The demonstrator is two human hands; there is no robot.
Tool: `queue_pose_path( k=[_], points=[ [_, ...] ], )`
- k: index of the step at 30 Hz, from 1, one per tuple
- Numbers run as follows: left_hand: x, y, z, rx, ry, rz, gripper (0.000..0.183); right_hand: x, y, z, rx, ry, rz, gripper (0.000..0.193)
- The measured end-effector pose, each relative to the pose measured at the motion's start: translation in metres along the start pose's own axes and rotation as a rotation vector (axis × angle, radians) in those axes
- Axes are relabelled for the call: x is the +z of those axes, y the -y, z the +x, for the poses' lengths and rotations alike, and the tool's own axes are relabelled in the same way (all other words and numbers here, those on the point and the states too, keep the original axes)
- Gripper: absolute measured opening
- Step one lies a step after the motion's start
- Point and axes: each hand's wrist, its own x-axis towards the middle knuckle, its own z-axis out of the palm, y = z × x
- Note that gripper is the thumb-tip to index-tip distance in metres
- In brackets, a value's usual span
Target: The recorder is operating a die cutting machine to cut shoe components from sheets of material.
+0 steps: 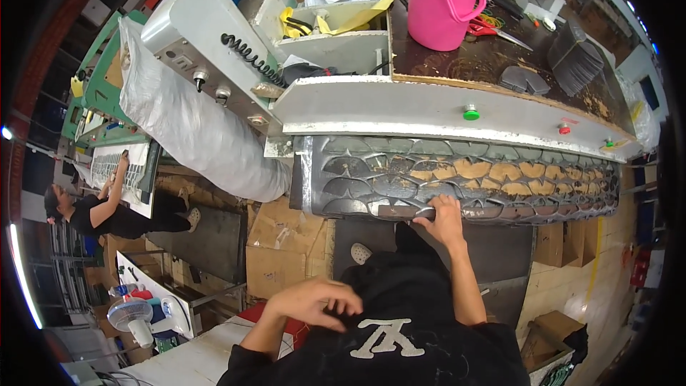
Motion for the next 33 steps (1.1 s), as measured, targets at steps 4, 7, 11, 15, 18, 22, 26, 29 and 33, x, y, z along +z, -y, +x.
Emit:
queue_pose_path(
  k=[4,7,11,15,18,22,26,29,33],
  points=[
    [-0.018,0.017,0.02,0.035,0.014,-0.033,0.056,0.006,-0.003,-0.018,-0.002,0.032,0.012,0.053],
    [-0.047,0.048,0.035,0.141,-0.401,-0.032,0.067,0.001,-0.003,-0.026,0.011,0.166,-0.002,0.056],
    [-0.088,0.112,0.12,0.058,-1.059,0.529,0.034,-0.037,0.035,0.039,0.189,0.573,-0.028,0.056],
    [-0.116,0.187,0.185,-0.082,-1.131,0.768,0.058,0.018,0.057,0.101,-0.176,-0.042,0.081,0.056],
    [-0.117,0.216,0.196,-0.263,-0.952,0.848,0.071,0.066,0.061,0.132,-0.324,0.04,-0.005,0.069],
    [-0.106,0.221,0.189,-0.319,-0.898,0.803,0.07,0.083,0.048,0.113,-0.297,0.084,0.054,0.067],
    [-0.1,0.221,0.179,-0.252,-1.003,0.829,0.06,0.066,0.068,0.06,-0.29,-0.411,0.429,0.059],
    [-0.076,0.182,0.186,-0.069,-1.019,0.552,0.051,0.065,0.049,0.008,-0.024,-0.494,0.878,0.051],
    [-0.016,0.155,0.191,0.284,-0.852,0.009,0.05,0.057,0.037,-0.03,0.189,-0.215,1.123,0.039]
  ],
)
